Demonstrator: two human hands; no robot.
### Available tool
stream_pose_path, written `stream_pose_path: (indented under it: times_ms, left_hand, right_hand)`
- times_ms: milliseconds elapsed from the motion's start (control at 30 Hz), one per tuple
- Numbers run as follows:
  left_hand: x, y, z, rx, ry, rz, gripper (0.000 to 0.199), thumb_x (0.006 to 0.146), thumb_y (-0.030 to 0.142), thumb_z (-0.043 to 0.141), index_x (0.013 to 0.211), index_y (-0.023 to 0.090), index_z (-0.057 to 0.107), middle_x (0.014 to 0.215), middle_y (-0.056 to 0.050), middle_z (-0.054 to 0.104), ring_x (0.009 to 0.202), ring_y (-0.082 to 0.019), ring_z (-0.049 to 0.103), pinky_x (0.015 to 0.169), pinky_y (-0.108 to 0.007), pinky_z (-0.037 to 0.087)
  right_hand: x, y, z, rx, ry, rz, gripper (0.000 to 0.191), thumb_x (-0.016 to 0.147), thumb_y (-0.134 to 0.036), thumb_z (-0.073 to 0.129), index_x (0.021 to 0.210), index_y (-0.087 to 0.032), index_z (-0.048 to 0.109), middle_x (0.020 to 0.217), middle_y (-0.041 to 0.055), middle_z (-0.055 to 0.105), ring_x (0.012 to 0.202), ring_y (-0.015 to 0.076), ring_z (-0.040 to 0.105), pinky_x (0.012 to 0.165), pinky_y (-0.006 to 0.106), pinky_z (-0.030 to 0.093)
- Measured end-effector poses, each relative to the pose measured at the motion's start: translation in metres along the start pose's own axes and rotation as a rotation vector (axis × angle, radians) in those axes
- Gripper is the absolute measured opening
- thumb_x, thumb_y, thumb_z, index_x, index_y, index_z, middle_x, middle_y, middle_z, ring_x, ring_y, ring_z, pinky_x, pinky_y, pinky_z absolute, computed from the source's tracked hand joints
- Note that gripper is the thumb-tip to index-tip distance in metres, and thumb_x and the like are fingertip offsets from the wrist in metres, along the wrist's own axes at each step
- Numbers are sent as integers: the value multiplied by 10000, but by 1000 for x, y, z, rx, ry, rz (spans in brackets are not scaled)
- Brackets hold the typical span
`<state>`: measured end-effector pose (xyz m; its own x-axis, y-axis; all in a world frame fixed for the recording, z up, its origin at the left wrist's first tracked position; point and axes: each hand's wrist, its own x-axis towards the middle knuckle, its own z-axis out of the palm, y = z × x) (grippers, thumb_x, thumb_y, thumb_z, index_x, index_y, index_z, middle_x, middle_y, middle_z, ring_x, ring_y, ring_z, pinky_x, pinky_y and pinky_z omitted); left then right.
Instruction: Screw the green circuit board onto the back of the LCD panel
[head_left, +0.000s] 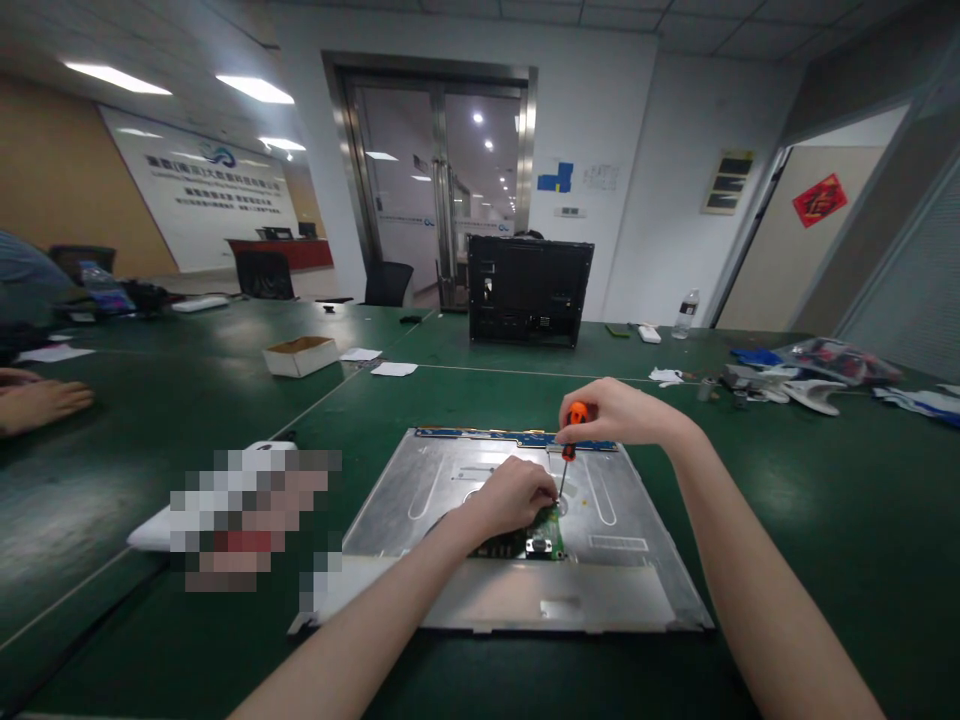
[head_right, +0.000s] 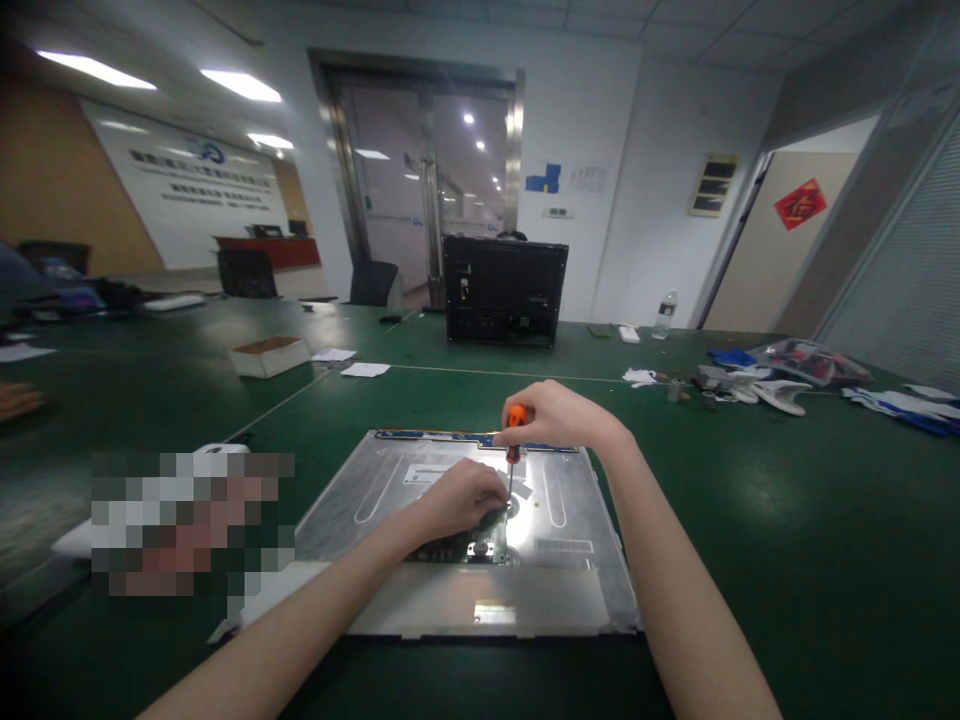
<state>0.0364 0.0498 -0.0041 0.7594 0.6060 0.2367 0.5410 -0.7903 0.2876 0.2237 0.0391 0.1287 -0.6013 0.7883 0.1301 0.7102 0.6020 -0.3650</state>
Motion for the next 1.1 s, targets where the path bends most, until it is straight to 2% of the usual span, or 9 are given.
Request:
stream_pose_path:
  times_ms: [267,667,1100]
  left_hand:
    - [0,2,-4,32,-5,-8,193,739,67,587,772,195,727,729,-9,709,699,-165,624,627,-225,372]
    - [1,2,-3,57,-7,-8,178,749,69,585,709,193,706,692,-3,694,684,-161,616,633,-228,359]
    - [1,4,-4,54,-15,3,199,754,57,578,741,197,718,732,-6,714,721,-168,636,689,-233,394]
  right_hand:
    - [2,-3,1,37,-99,-28,240,757,-426,653,789,-193,700,719,-11,653,627,123,533,563,235,366]
    - [5,-4,2,11,-102,-45,244,761,-431,656,785,-192,702,721,-2,667,635,130,557,565,239,381]
    - [4,-2,5,13,-101,-51,271,760,-457,650,813,-196,705,751,4,679,650,137,570,579,243,388]
